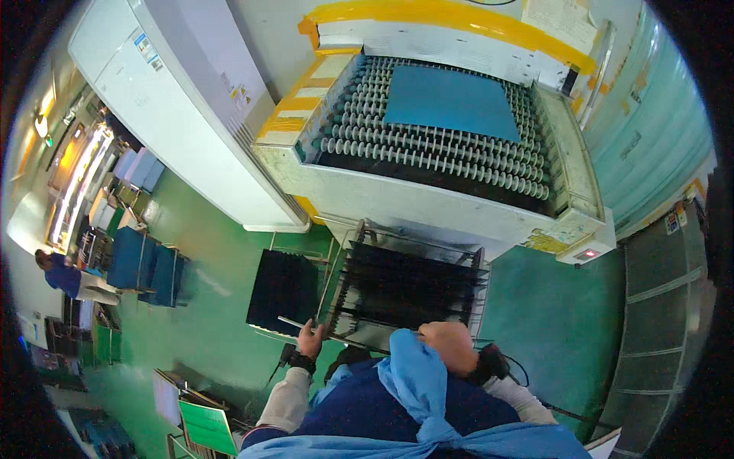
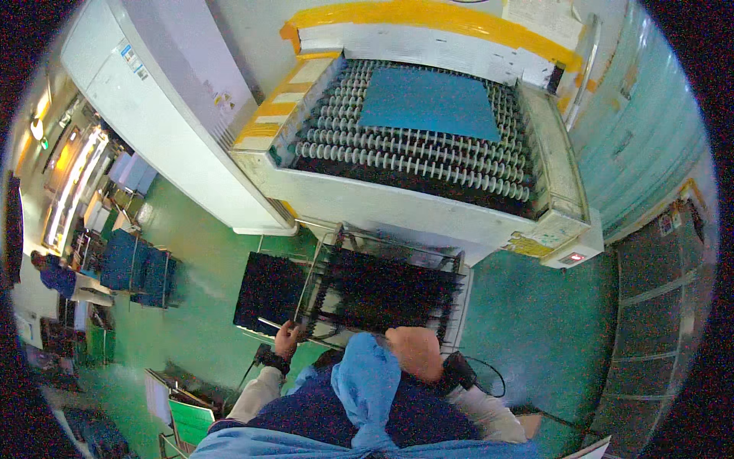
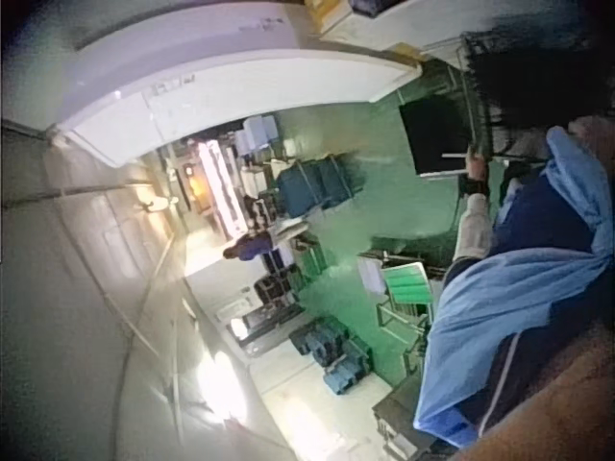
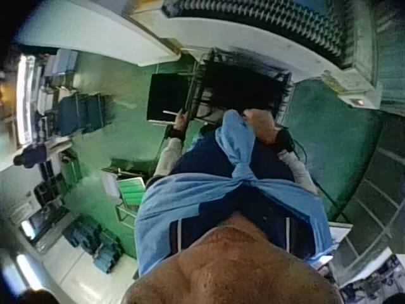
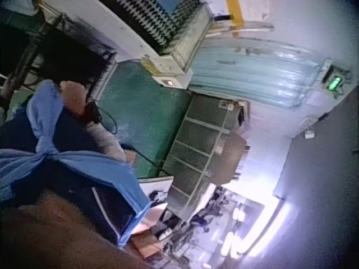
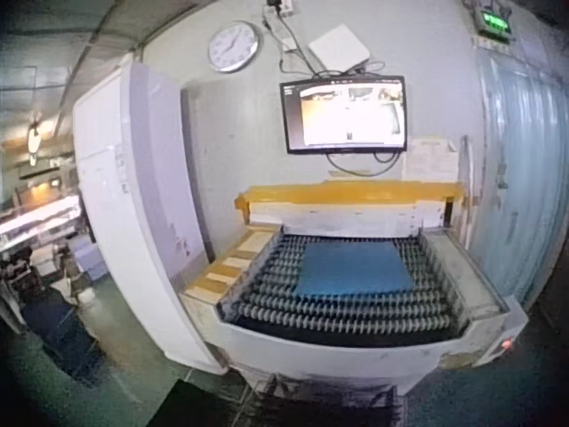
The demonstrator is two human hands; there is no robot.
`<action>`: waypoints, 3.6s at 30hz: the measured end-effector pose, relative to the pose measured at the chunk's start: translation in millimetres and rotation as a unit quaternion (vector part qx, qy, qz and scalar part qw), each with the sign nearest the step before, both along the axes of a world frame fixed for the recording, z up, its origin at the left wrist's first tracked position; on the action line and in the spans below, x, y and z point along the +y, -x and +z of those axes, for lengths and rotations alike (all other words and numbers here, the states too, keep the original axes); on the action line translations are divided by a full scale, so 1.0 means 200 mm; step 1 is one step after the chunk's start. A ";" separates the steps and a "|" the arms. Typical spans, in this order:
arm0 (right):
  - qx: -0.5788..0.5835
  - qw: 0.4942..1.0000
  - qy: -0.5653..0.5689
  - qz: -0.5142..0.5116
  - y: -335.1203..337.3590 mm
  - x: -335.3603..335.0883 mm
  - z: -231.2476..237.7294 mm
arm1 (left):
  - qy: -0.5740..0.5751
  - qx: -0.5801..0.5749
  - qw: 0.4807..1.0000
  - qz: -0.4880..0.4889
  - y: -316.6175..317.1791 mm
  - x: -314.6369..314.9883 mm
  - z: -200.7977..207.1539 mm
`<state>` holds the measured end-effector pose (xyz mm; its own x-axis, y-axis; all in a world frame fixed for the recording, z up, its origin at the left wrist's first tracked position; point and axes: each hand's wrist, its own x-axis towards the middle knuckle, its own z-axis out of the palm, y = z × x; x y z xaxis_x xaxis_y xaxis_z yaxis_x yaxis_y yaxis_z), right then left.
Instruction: Loading thin blue sheets from a rack onto a machine conveyor.
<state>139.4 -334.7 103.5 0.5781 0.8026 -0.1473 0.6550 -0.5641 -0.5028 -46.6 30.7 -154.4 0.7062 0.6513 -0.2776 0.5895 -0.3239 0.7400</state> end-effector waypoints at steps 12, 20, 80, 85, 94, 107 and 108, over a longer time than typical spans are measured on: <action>0.176 0.755 -0.509 -0.375 -0.32 -0.35 0.79 | 0.102 0.066 0.991 -0.058 -0.05 0.02 -0.27; 0.360 0.597 -0.617 -0.365 -0.53 -0.20 0.43 | 0.039 0.110 0.982 -0.150 -0.06 0.05 -0.16; 0.603 0.517 -0.510 -0.329 -0.87 0.45 -0.05 | -0.089 0.184 0.939 -0.276 -0.14 0.03 0.03; 0.599 0.514 -0.516 -0.332 -0.88 0.45 -0.07 | -0.013 0.149 0.970 -0.193 -0.11 0.02 -0.02; 0.588 0.544 -0.505 -0.323 -0.94 0.45 -0.06 | 0.069 0.038 0.994 -0.076 -0.11 -0.04 0.03; 0.549 0.569 -0.507 -0.342 -0.96 0.48 -0.06 | -0.105 0.103 0.986 -0.080 0.04 -0.11 -0.81; 0.555 0.562 -0.513 -0.338 -0.97 0.48 -0.06 | -0.089 0.135 0.982 -0.101 0.04 -0.10 -0.75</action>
<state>332.7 -238.2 91.1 0.8106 0.4474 -0.3778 -0.5713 0.4629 -0.6777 -53.6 9.9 -303.9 0.7417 0.5609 -0.3678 0.6675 -0.5637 0.4864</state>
